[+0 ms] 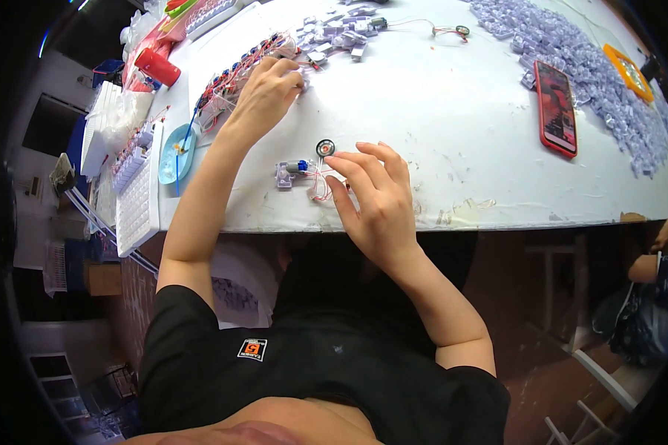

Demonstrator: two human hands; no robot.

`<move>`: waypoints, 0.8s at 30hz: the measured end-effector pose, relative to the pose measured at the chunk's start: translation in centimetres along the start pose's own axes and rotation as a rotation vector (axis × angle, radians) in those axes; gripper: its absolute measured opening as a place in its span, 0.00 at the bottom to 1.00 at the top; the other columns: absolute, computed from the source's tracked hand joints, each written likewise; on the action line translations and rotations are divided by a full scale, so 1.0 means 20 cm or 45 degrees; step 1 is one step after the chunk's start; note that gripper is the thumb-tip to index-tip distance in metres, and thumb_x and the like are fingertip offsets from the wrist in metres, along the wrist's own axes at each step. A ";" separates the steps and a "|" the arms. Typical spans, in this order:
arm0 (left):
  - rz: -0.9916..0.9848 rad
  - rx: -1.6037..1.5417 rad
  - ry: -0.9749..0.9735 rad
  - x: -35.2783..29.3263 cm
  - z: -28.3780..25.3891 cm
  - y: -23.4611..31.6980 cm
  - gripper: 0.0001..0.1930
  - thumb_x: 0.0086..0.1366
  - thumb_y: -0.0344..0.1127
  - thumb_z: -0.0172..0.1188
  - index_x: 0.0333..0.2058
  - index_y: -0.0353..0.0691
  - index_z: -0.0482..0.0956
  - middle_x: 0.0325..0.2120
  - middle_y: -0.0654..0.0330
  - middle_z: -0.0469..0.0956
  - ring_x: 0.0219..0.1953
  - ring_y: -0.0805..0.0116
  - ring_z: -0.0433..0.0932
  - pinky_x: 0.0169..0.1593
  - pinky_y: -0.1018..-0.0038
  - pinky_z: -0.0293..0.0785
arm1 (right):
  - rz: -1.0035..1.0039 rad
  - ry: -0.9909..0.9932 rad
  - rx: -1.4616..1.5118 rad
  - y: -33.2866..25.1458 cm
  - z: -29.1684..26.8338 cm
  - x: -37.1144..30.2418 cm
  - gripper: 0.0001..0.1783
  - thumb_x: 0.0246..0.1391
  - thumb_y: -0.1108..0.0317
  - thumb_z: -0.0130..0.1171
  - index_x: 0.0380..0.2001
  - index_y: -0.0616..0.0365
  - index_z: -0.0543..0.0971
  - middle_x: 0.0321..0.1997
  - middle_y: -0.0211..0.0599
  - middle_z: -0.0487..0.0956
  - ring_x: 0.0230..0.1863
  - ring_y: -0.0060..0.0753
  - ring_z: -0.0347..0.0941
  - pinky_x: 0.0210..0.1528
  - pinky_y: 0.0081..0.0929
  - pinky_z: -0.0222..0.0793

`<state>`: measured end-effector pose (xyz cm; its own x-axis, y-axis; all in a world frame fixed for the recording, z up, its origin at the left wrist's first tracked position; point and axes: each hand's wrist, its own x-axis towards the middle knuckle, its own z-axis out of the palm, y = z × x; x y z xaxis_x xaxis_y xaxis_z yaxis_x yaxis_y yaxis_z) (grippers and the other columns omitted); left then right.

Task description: The person assembles small electronic toy components by applying glue to plastic housing, electronic motors, speakers, and wires with an applicator stick, then fitting the plastic parts together by hand.

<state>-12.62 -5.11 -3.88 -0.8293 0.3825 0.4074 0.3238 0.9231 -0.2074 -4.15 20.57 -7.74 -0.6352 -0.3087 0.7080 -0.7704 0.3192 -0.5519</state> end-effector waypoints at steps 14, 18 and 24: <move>-1.365 -1.125 -0.095 -0.67 -0.29 0.00 0.13 0.65 0.38 0.66 0.36 0.31 0.83 0.29 0.61 0.81 0.29 0.77 0.77 0.33 0.80 0.77 | 0.036 0.027 -0.037 0.03 0.02 0.02 0.15 0.49 0.73 0.67 0.42 0.52 0.82 0.43 0.31 0.82 0.53 0.42 0.72 0.55 0.36 0.66; -0.805 -0.733 0.096 -0.69 -0.38 0.07 0.12 0.61 0.29 0.65 0.45 0.39 0.84 0.38 0.59 0.82 0.34 0.72 0.80 0.37 0.75 0.77 | -0.003 0.040 -0.062 0.04 0.04 0.01 0.13 0.51 0.71 0.66 0.42 0.52 0.83 0.42 0.31 0.82 0.52 0.42 0.73 0.55 0.35 0.67; -0.317 -0.631 -0.343 -0.61 -0.39 0.08 0.27 0.62 0.23 0.58 0.59 0.57 0.76 0.63 0.55 0.69 0.49 0.59 0.78 0.48 0.69 0.76 | 0.016 0.053 -0.104 0.03 0.03 0.00 0.12 0.52 0.71 0.65 0.42 0.53 0.83 0.40 0.35 0.82 0.52 0.43 0.73 0.53 0.35 0.68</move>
<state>1.53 -8.09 -2.30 -0.9721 0.1892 0.1383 0.2253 0.9170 0.3291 -4.67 20.18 -8.27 -0.6403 -0.2673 0.7201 -0.7544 0.3951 -0.5242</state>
